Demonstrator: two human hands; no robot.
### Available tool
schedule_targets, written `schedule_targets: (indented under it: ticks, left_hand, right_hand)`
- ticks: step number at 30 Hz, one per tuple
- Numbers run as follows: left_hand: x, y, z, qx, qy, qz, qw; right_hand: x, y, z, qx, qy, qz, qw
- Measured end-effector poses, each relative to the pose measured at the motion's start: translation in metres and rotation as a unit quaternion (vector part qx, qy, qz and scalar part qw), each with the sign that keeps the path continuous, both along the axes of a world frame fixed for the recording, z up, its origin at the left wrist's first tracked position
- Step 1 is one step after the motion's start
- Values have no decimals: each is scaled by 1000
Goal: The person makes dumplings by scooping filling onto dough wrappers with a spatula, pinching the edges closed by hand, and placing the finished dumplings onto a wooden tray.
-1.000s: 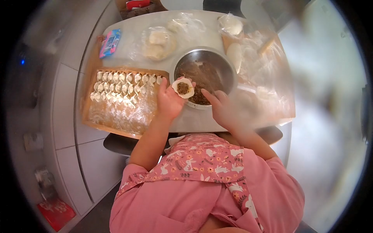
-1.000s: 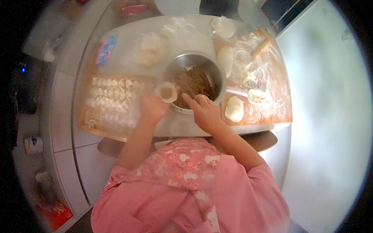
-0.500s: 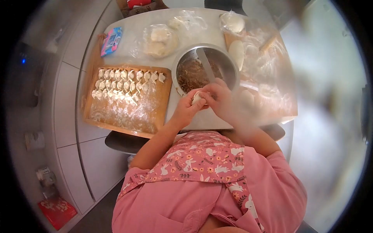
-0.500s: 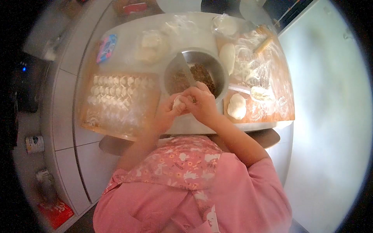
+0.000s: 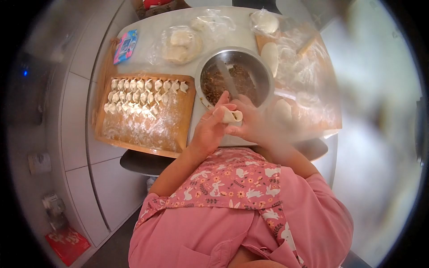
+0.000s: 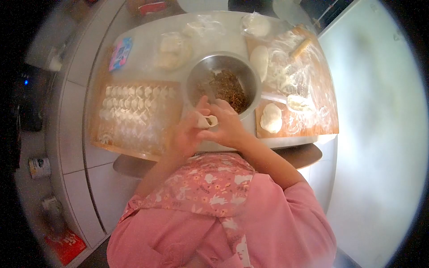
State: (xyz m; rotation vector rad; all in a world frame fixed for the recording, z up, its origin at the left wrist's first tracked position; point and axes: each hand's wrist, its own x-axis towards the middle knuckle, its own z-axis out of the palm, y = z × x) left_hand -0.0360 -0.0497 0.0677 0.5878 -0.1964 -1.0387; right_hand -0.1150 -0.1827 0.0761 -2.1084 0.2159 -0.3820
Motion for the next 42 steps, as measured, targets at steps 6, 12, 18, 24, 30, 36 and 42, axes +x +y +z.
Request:
schedule_targets:
  ticks: [6,12,18,24,30,36,42]
  left_hand:
    - [1,3,-18,-18,-73,-23,997]
    - [4,13,-10,-9,-162,-12,987]
    - [-10,16,3,70,-319,78,942]
    - [-5,24,-8,164,-519,133,828]
    - [-5,23,-6,102,-567,217,788]
    - [-1,26,-5,133,-477,170,852]
    - [7,38,-20,196,-234,107,946]
  right_hand:
    - [10,9,1,-43,22,16,999]
    - [6,30,11,119,14,32,992]
    - [12,43,-7,338,140,5,931]
    - [7,48,29,224,70,87,968]
    - [4,49,33,-172,-154,95,968]
    - [19,46,35,-192,-29,177,965]
    - [43,35,-5,100,118,118,981]
